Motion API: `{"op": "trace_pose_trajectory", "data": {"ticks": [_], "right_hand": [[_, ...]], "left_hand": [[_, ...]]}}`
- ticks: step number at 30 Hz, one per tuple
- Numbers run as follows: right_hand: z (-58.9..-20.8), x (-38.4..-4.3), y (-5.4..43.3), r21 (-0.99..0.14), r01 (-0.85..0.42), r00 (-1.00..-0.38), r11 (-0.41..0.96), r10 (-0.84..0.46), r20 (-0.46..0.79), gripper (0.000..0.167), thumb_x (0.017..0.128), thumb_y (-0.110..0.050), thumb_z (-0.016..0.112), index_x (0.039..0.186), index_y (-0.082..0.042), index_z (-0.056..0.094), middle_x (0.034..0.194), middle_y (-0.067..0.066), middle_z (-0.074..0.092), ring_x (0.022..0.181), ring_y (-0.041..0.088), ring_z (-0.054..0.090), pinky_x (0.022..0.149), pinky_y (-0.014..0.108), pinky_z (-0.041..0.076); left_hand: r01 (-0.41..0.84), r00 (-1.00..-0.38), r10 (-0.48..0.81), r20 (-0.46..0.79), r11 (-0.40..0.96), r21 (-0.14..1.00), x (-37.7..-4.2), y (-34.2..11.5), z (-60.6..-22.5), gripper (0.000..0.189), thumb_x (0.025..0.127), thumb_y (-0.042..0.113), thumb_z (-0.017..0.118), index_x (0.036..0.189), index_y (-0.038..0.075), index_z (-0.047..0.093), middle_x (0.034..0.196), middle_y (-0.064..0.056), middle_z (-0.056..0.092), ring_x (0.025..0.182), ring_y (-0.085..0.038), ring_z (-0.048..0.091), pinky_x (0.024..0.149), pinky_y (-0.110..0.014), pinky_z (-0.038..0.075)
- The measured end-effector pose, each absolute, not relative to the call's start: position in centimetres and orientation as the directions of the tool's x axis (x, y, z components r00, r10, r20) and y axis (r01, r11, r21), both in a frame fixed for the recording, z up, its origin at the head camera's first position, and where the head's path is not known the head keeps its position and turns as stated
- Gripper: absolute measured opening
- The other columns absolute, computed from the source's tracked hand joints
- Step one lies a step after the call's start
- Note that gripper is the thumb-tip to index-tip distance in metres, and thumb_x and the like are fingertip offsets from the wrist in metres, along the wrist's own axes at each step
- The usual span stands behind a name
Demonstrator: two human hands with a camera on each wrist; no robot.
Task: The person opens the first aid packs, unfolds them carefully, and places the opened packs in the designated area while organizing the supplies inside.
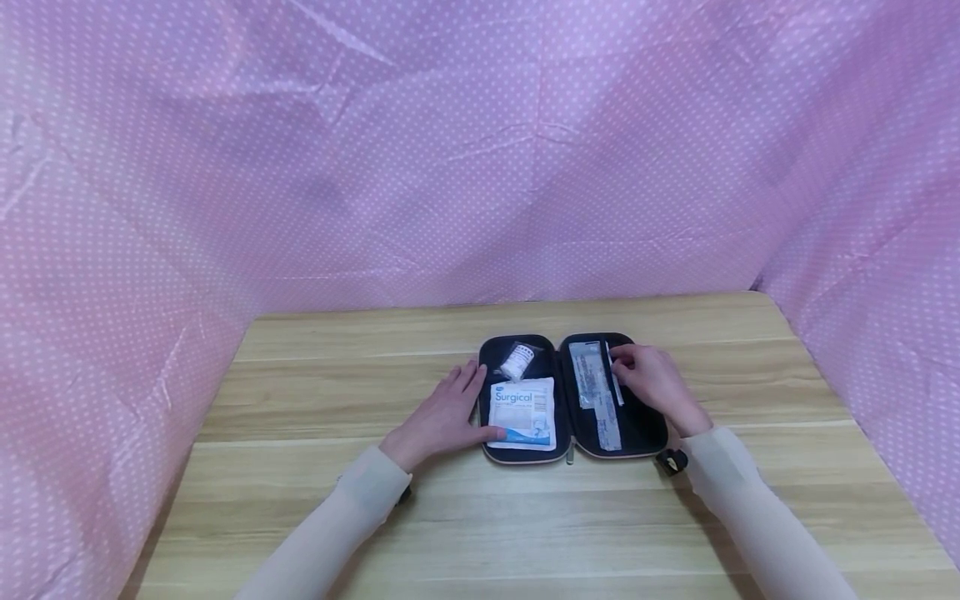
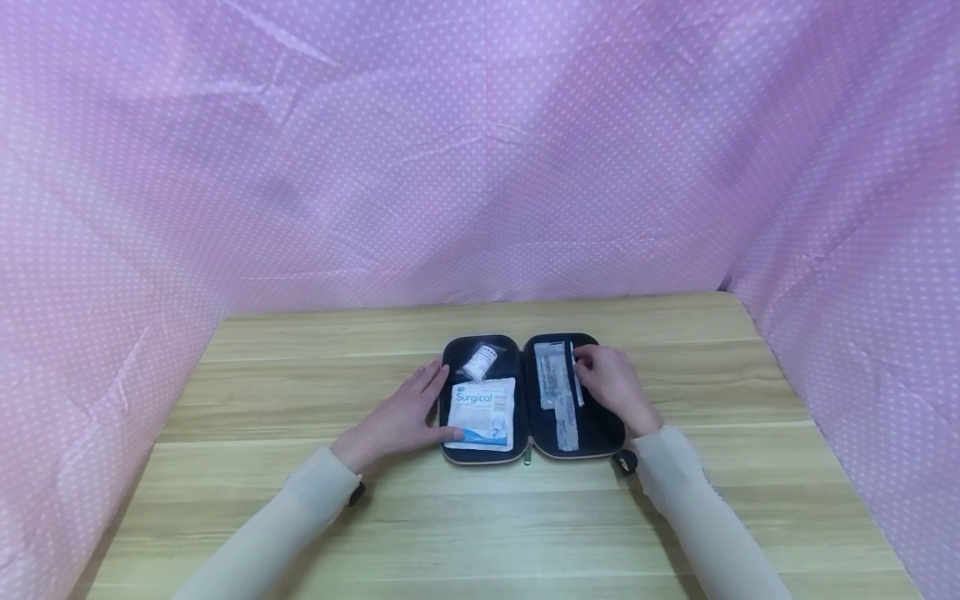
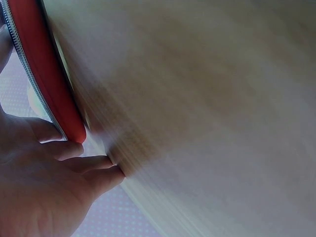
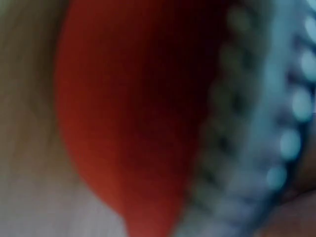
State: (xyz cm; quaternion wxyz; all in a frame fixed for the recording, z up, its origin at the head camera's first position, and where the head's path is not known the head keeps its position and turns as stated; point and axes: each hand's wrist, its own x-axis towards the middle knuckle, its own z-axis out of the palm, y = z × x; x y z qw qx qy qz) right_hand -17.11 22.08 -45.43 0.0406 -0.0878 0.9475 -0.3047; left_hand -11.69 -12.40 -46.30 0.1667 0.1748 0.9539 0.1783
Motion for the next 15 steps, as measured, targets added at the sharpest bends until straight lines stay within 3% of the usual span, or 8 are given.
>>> {"op": "trace_pose_trajectory", "data": {"ticks": [15], "right_hand": [[-45.17,-16.79,21.9,-0.611,-0.12,-0.978,0.782,-0.199,-0.062,0.033,0.102,-0.006,0.058,0.129,0.012,0.063,0.107,0.025,0.071,0.08,0.026,0.064,0.071,0.037,0.053]], "left_hand": [[0.284,-0.884,0.399,-0.244,0.872,0.399,-11.75,-12.41,-46.05,0.115,0.086,0.077,0.064,0.166,0.008,0.02,0.174,-0.011,0.009,0.157,-0.038,0.013,0.126,-0.049,0.018]]}}
